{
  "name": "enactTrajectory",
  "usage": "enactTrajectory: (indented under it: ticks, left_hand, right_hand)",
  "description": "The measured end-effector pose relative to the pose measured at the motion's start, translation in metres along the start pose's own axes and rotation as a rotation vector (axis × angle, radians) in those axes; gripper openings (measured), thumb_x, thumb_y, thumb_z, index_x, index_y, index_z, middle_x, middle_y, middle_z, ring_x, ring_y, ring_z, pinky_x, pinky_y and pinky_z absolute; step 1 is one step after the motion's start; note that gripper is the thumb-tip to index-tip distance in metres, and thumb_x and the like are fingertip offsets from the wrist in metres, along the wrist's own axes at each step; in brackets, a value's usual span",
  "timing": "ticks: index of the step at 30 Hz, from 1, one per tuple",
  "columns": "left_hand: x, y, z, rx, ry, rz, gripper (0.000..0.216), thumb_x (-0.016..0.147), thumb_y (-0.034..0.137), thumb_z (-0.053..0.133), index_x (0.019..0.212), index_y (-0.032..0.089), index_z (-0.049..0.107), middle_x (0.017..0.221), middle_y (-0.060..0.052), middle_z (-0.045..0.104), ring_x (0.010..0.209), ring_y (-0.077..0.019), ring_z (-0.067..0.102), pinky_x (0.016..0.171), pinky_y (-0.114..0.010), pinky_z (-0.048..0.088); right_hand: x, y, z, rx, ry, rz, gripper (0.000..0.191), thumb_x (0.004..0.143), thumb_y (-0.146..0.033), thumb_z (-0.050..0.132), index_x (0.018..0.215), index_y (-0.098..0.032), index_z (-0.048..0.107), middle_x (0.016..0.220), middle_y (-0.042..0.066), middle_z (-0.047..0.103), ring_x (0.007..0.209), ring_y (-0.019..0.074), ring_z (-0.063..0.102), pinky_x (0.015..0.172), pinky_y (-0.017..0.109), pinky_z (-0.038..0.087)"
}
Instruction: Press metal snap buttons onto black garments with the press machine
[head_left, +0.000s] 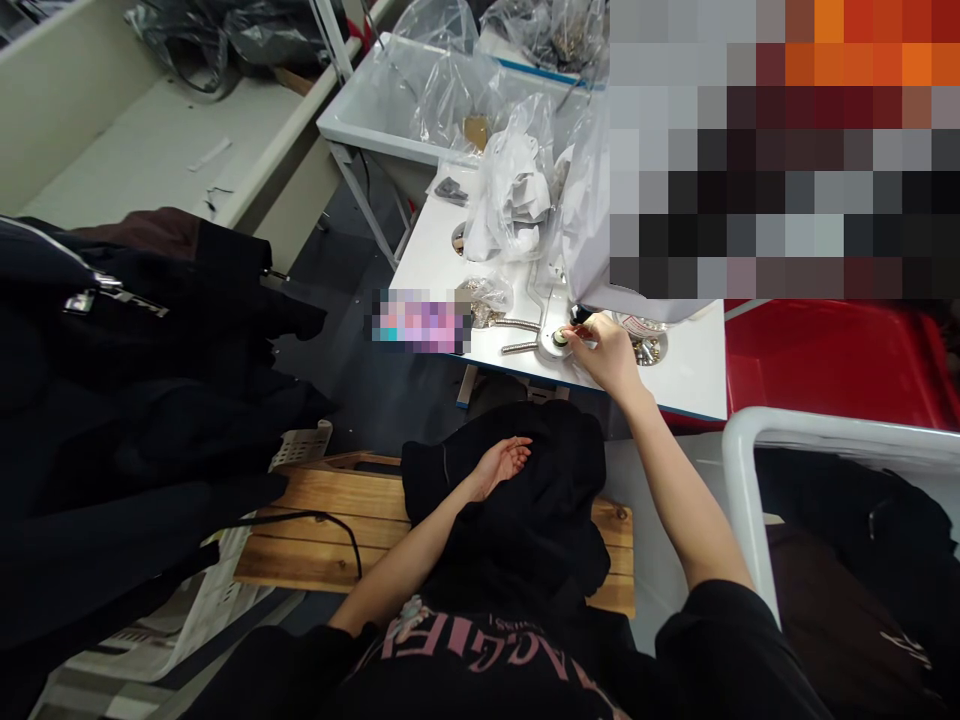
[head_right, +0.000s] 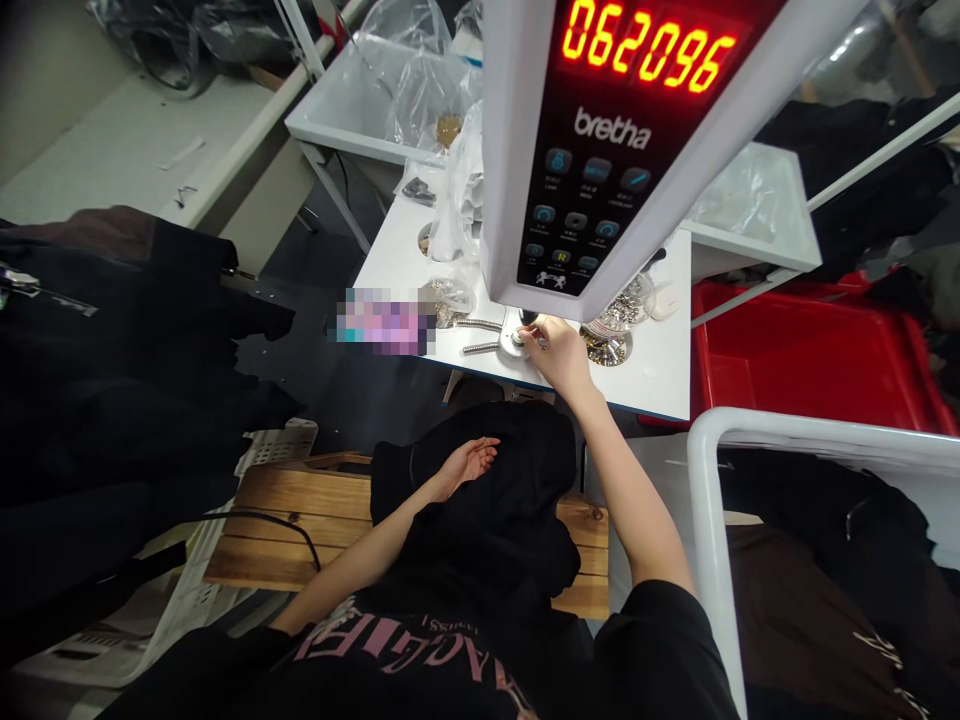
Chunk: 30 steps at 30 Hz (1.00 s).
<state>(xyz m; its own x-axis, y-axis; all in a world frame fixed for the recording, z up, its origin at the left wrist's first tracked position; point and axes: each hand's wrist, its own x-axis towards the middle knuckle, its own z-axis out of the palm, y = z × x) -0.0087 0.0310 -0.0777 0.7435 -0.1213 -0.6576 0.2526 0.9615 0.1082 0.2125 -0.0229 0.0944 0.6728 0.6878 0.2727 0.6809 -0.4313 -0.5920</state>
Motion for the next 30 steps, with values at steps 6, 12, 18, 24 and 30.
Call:
enactTrajectory:
  ticks: [6, 12, 18, 24, 30]
  left_hand:
    - [0.0007, -0.0003, -0.0005, 0.000, -0.002, 0.003, 0.025, 0.089, 0.016, 0.042, 0.091, 0.004, 0.064, 0.069, -0.008, 0.062, 0.057, -0.0081, 0.055, 0.056, -0.017, 0.043]
    - [0.0010, -0.0004, -0.0007, 0.005, 0.001, 0.001, 0.024, 0.089, 0.017, 0.042, 0.092, 0.005, 0.063, 0.070, -0.007, 0.062, 0.057, -0.0080, 0.055, 0.056, -0.017, 0.044]
    - [0.0021, 0.0000, 0.0001, 0.006, 0.006, -0.010, 0.026, 0.090, 0.017, 0.041, 0.091, 0.005, 0.063, 0.069, -0.007, 0.061, 0.055, -0.0076, 0.054, 0.053, -0.017, 0.043]
    - [0.0022, 0.0002, 0.0009, -0.001, 0.011, -0.012, 0.025, 0.090, 0.017, 0.041, 0.090, 0.005, 0.063, 0.069, -0.007, 0.061, 0.055, -0.0076, 0.054, 0.054, -0.016, 0.043]
    - [0.0023, 0.0002, 0.0019, -0.004, 0.023, -0.016, 0.027, 0.090, 0.018, 0.040, 0.089, 0.005, 0.063, 0.068, -0.007, 0.060, 0.054, -0.0072, 0.054, 0.052, -0.015, 0.042]
  right_hand:
    - [-0.0007, 0.0002, -0.0017, 0.005, -0.014, 0.001, 0.020, 0.083, -0.035, 0.051, 0.076, -0.018, 0.059, 0.081, 0.006, 0.062, 0.070, 0.0192, 0.058, 0.062, 0.030, 0.043]
    - [-0.0005, 0.0006, -0.0054, 0.016, -0.055, 0.009, 0.024, 0.085, -0.038, 0.049, 0.079, -0.018, 0.060, 0.077, 0.006, 0.060, 0.071, 0.0194, 0.057, 0.065, 0.030, 0.044]
    - [0.0013, 0.0013, -0.0058, 0.015, -0.052, 0.002, 0.023, 0.084, -0.037, 0.051, 0.079, -0.017, 0.062, 0.077, 0.006, 0.062, 0.071, 0.0194, 0.057, 0.065, 0.030, 0.044]
    - [0.0029, 0.0022, -0.0062, -0.010, -0.076, 0.000, 0.022, 0.083, -0.035, 0.052, 0.081, -0.017, 0.063, 0.076, 0.006, 0.062, 0.071, 0.0199, 0.058, 0.065, 0.030, 0.044]
    - [0.0033, 0.0041, -0.0049, -0.111, -0.060, -0.024, 0.019, 0.083, -0.033, 0.051, 0.081, -0.018, 0.062, 0.072, 0.005, 0.061, 0.067, 0.0191, 0.056, 0.058, 0.028, 0.039]
